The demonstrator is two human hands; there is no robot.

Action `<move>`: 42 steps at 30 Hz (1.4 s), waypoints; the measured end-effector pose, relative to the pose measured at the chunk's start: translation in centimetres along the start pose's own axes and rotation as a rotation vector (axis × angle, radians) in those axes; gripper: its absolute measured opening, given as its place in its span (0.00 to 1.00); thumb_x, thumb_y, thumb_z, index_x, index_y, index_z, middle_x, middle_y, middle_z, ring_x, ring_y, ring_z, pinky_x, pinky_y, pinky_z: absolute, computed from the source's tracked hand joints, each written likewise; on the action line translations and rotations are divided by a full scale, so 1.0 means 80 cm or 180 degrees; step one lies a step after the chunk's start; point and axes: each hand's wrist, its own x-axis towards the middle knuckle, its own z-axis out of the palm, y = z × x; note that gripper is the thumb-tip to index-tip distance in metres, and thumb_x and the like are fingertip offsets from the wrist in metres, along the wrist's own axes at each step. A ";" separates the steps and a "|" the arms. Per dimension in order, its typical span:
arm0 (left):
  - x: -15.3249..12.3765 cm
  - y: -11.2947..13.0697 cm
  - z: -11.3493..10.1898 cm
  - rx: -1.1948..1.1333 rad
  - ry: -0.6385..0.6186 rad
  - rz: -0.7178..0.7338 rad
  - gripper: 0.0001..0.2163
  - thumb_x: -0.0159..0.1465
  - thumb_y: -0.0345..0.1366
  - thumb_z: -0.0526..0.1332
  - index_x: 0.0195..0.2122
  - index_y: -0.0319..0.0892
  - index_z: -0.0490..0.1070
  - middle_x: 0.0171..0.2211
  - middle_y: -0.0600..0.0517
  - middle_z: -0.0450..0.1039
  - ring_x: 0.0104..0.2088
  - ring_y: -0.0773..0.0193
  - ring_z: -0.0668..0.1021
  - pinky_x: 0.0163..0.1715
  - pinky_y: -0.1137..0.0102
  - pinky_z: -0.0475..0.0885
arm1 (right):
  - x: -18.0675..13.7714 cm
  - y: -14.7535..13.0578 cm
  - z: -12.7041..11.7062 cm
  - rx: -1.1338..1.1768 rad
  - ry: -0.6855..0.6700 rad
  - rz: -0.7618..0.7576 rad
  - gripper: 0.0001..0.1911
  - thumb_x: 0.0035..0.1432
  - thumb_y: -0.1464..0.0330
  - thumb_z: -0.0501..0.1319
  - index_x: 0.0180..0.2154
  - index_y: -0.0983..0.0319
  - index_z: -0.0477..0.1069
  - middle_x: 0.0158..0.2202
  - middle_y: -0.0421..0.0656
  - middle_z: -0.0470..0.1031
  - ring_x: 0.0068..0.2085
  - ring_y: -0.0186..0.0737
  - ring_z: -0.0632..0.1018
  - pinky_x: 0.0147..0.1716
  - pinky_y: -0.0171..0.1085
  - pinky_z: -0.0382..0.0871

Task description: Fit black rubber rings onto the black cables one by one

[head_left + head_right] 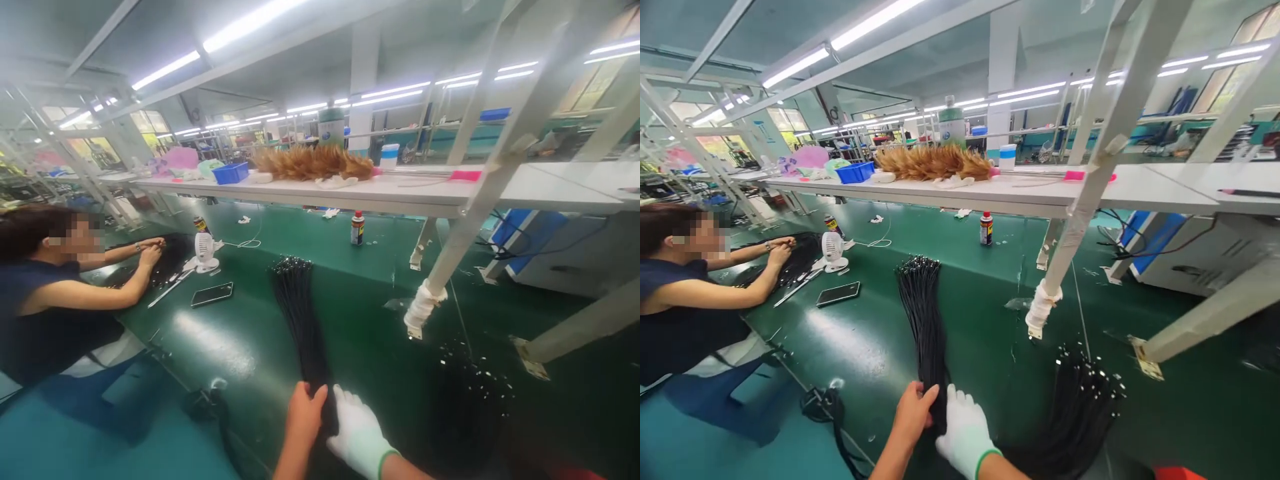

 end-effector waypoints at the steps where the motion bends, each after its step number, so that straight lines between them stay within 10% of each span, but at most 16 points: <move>1: 0.003 -0.002 -0.002 -0.0160 -0.0159 -0.0031 0.12 0.65 0.41 0.56 0.44 0.38 0.68 0.34 0.52 0.73 0.28 0.68 0.76 0.28 0.69 0.74 | 0.002 -0.001 0.003 -0.0041 0.0027 0.0027 0.37 0.31 0.77 0.62 0.51 0.70 0.67 0.50 0.60 0.69 0.53 0.63 0.68 0.52 0.51 0.57; 7: 0.002 -0.030 -0.047 -0.0820 -0.0487 -0.0088 0.10 0.66 0.39 0.54 0.37 0.37 0.68 0.26 0.56 0.69 0.22 0.72 0.72 0.21 0.74 0.69 | -0.008 -0.003 -0.023 0.0292 0.0248 0.0116 0.16 0.41 0.74 0.54 0.35 0.63 0.71 0.37 0.48 0.75 0.41 0.47 0.74 0.42 0.39 0.64; 13: -0.012 -0.034 -0.031 -0.1071 -0.0337 -0.0020 0.19 0.61 0.48 0.53 0.42 0.37 0.65 0.32 0.47 0.72 0.26 0.64 0.75 0.21 0.71 0.68 | -0.020 -0.024 -0.078 0.1063 0.0099 0.0024 0.09 0.42 0.70 0.54 0.29 0.63 0.68 0.28 0.42 0.73 0.32 0.40 0.73 0.31 0.35 0.63; 20: -0.020 0.000 -0.022 -0.0990 0.0132 0.0515 0.23 0.54 0.51 0.57 0.44 0.41 0.63 0.42 0.44 0.70 0.40 0.55 0.74 0.45 0.62 0.67 | -0.024 -0.042 -0.115 0.1898 -0.0185 0.0063 0.06 0.36 0.70 0.58 0.23 0.62 0.62 0.20 0.37 0.68 0.23 0.33 0.69 0.25 0.33 0.60; 30: -0.052 0.017 -0.001 -0.1784 -0.1114 0.0118 0.25 0.54 0.59 0.54 0.34 0.39 0.67 0.27 0.46 0.74 0.25 0.60 0.77 0.23 0.67 0.71 | -0.013 -0.048 -0.180 0.2671 -0.0759 0.0198 0.13 0.38 0.67 0.62 0.29 0.62 0.61 0.28 0.41 0.71 0.31 0.38 0.73 0.31 0.44 0.72; 42: -0.050 0.068 -0.014 -0.1538 -0.1029 0.1187 0.17 0.60 0.42 0.55 0.44 0.37 0.70 0.36 0.44 0.75 0.29 0.61 0.78 0.29 0.66 0.74 | 0.000 -0.017 -0.143 0.2367 -0.1192 0.0256 0.11 0.45 0.62 0.58 0.29 0.62 0.60 0.22 0.42 0.73 0.20 0.37 0.73 0.19 0.35 0.66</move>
